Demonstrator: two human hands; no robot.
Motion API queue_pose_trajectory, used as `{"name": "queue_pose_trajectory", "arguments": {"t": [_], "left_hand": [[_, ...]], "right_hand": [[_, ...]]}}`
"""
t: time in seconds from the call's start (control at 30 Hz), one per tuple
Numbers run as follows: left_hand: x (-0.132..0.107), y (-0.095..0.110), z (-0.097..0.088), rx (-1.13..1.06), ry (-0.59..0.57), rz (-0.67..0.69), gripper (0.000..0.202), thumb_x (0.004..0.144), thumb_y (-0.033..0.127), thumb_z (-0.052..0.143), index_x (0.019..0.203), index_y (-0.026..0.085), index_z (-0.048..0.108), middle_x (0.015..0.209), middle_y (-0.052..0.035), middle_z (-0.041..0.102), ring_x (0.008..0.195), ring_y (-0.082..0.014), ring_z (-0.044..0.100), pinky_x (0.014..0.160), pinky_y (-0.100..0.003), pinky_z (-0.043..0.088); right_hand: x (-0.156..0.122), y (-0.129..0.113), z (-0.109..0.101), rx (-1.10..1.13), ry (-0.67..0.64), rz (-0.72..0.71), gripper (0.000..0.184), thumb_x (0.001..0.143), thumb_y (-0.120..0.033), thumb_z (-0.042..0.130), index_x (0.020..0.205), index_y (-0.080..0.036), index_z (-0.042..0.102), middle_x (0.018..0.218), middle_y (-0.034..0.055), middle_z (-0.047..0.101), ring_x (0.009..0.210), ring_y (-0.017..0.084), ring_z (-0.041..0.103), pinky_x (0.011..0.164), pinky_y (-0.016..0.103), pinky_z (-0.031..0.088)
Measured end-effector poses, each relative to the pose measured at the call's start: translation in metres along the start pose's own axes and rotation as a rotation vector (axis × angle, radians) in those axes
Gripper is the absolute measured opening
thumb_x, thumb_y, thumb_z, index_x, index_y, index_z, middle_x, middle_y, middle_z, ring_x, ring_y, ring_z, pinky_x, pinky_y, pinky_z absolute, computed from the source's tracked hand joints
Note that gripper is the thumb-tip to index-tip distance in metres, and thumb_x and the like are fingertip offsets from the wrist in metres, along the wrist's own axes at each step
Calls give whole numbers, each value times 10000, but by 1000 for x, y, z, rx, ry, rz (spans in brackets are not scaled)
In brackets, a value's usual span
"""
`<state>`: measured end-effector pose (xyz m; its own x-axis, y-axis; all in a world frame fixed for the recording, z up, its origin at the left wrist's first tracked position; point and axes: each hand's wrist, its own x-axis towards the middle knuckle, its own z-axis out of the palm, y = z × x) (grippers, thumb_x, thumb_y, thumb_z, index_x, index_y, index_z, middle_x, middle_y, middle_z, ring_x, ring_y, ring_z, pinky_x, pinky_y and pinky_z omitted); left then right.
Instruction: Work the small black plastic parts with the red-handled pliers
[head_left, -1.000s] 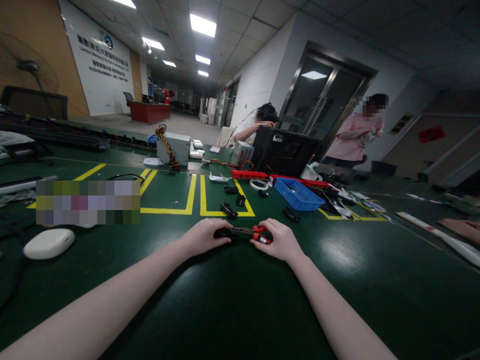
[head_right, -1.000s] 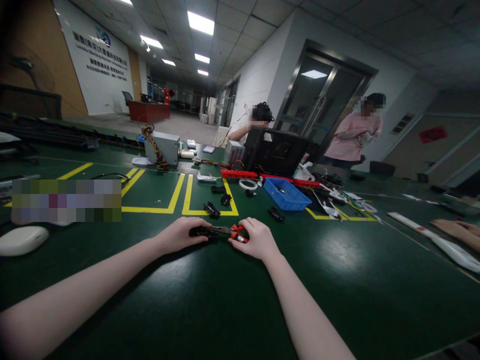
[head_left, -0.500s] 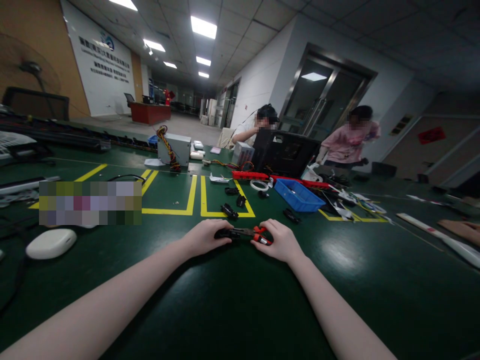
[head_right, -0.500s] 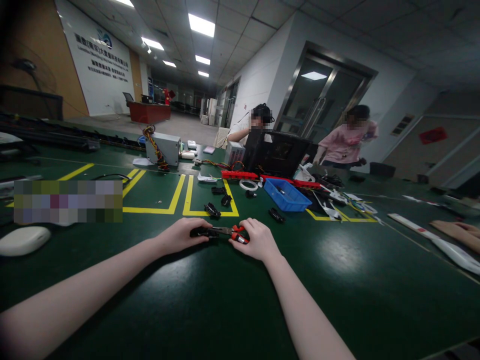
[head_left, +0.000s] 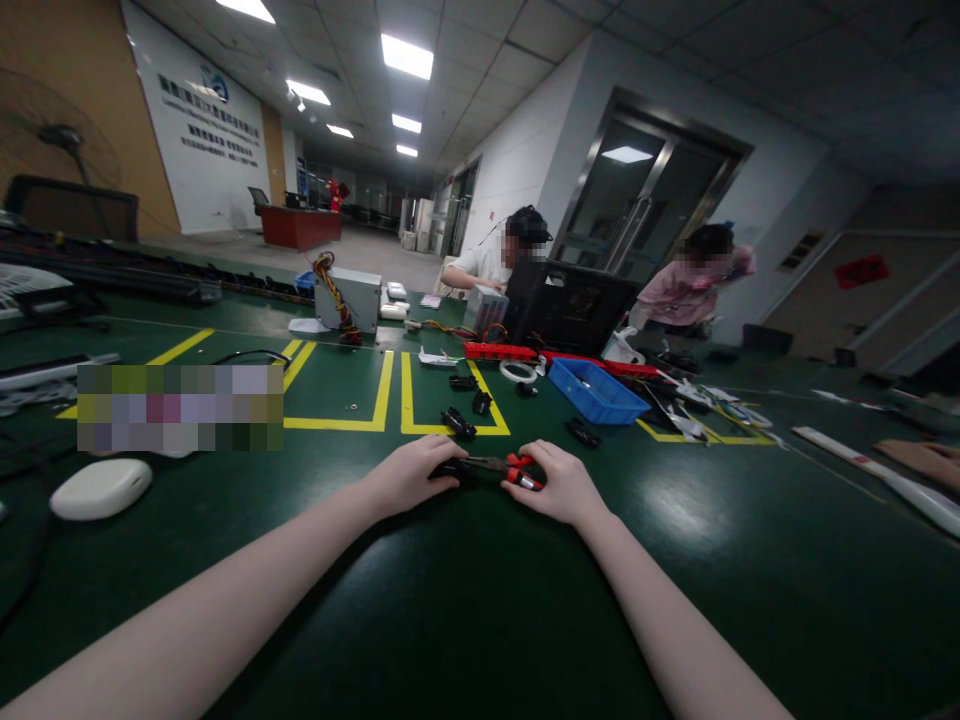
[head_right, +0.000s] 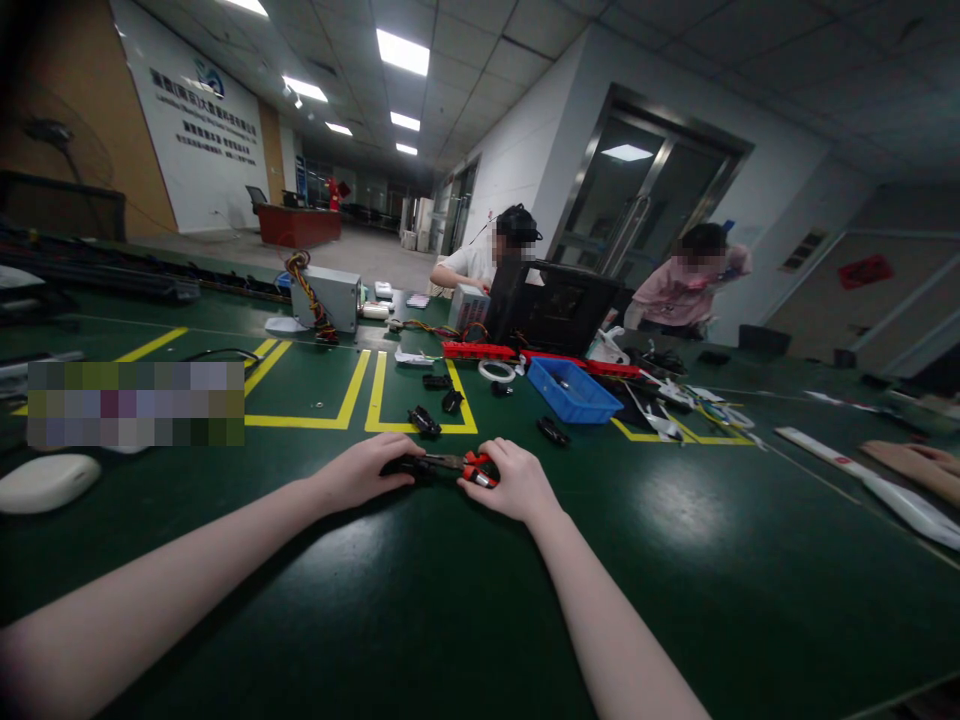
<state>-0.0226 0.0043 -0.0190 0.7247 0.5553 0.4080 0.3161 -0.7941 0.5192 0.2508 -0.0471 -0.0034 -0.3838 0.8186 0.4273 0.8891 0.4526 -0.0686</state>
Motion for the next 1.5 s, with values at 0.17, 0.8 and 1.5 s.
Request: {"name": "queue_pose_trajectory", "arguments": {"t": [0.17, 0.8, 1.5], "left_hand": [[0, 3, 0, 33, -23, -29, 292, 850, 198, 611, 1137, 204, 557, 1123, -60, 615, 1033, -220, 594, 893, -368, 497], [3, 7, 0, 12, -23, -8, 227, 878, 165, 577, 1099, 198, 538, 1175, -68, 558, 1048, -208, 582, 935, -355, 481], [7, 9, -1, 1, -50, -41, 214, 872, 146, 563, 1069, 193, 494, 1146, -76, 548, 1037, -215, 559, 930, -352, 468]], "right_hand": [[1, -2, -1, -4, -20, 2, 341, 792, -512, 615, 937, -211, 548, 879, 59, 619, 783, 197, 588, 668, 316, 455], [5, 1, -7, -4, 27, -24, 354, 766, -478, 656, 987, -212, 582, 981, 72, 651, 924, 237, 581, 881, 419, 398], [3, 8, -7, 113, -124, 135, 468, 780, -574, 616, 1138, -273, 615, 1127, 68, 606, 994, 242, 581, 847, 408, 473]]}}
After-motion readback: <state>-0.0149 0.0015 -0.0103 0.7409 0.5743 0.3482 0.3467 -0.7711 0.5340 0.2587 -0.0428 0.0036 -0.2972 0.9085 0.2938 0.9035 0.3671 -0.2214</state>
